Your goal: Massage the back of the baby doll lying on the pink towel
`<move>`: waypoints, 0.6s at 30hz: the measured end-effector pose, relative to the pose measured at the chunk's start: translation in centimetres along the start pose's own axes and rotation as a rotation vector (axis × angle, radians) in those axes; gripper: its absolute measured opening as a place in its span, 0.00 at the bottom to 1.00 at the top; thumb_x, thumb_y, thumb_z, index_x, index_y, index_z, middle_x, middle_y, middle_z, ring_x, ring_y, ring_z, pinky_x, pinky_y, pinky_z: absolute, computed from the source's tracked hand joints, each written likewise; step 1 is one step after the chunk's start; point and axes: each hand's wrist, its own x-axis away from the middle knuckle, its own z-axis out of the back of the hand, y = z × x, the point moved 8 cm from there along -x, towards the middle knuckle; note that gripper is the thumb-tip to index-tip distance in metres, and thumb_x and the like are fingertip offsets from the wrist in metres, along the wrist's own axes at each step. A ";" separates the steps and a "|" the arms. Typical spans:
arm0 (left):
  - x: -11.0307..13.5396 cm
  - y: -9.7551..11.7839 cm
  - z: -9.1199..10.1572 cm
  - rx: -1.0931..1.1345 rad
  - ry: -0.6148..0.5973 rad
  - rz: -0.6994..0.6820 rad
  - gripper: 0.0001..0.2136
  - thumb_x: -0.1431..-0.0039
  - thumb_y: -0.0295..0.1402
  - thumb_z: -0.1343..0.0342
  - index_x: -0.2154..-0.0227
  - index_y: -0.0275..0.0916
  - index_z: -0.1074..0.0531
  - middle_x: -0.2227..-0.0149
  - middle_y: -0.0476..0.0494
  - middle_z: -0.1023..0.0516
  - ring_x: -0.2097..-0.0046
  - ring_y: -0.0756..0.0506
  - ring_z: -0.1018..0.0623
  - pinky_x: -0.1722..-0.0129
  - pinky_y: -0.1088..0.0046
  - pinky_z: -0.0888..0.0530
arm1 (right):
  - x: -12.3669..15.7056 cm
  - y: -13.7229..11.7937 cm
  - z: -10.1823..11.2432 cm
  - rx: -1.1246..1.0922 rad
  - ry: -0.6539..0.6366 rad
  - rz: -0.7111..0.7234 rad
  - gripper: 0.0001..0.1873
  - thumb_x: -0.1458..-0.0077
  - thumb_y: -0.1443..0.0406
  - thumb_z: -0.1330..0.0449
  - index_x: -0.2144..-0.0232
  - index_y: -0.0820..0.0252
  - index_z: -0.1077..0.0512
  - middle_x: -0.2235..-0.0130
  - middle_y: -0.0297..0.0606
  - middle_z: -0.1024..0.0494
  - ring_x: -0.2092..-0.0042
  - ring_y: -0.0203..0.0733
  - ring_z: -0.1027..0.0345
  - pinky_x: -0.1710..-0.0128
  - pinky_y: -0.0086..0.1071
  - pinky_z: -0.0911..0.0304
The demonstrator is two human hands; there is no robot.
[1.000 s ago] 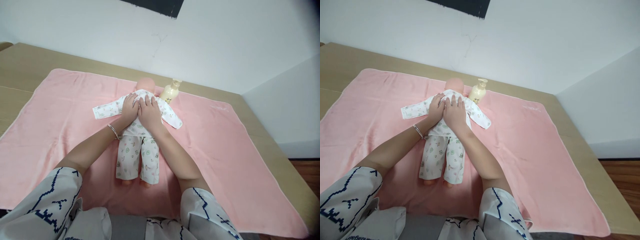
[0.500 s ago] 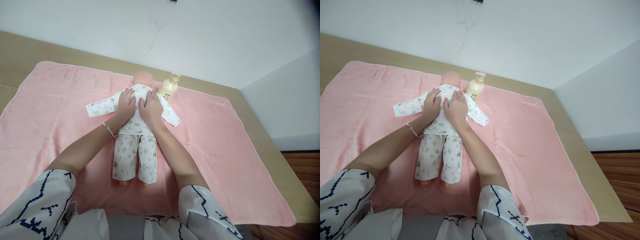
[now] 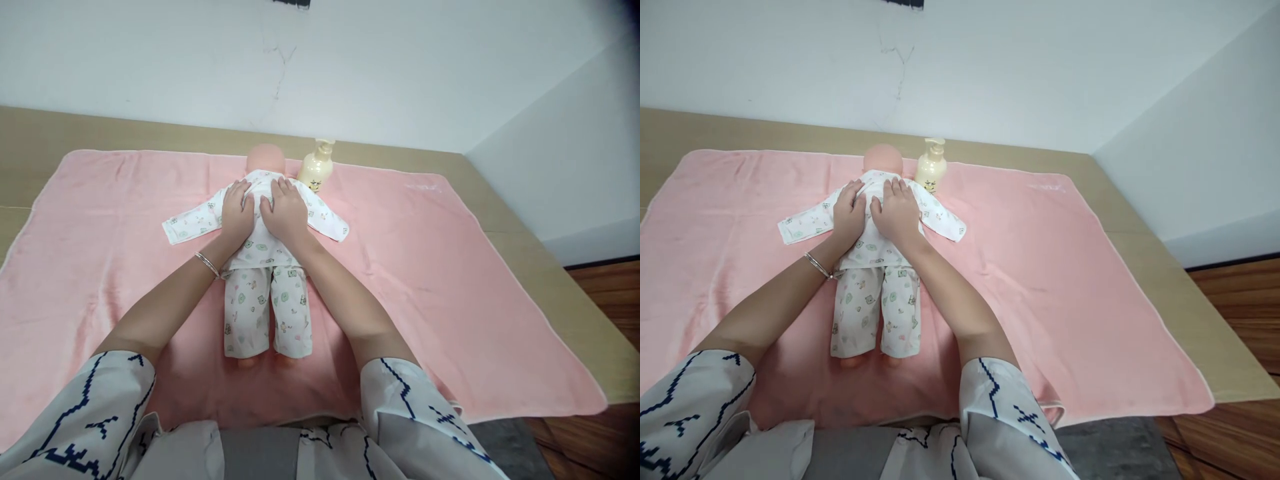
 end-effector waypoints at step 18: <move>0.2 3.0 0.5 -0.306 -0.121 -0.201 0.19 0.32 0.36 0.61 0.52 0.33 0.27 0.48 0.33 0.25 0.43 0.39 0.28 0.39 0.55 0.32 | -0.7 -0.7 0.5 -0.051 -0.024 0.215 0.29 0.35 0.60 0.48 0.40 0.77 0.39 0.37 0.59 0.38 0.35 0.60 0.46 0.34 0.48 0.50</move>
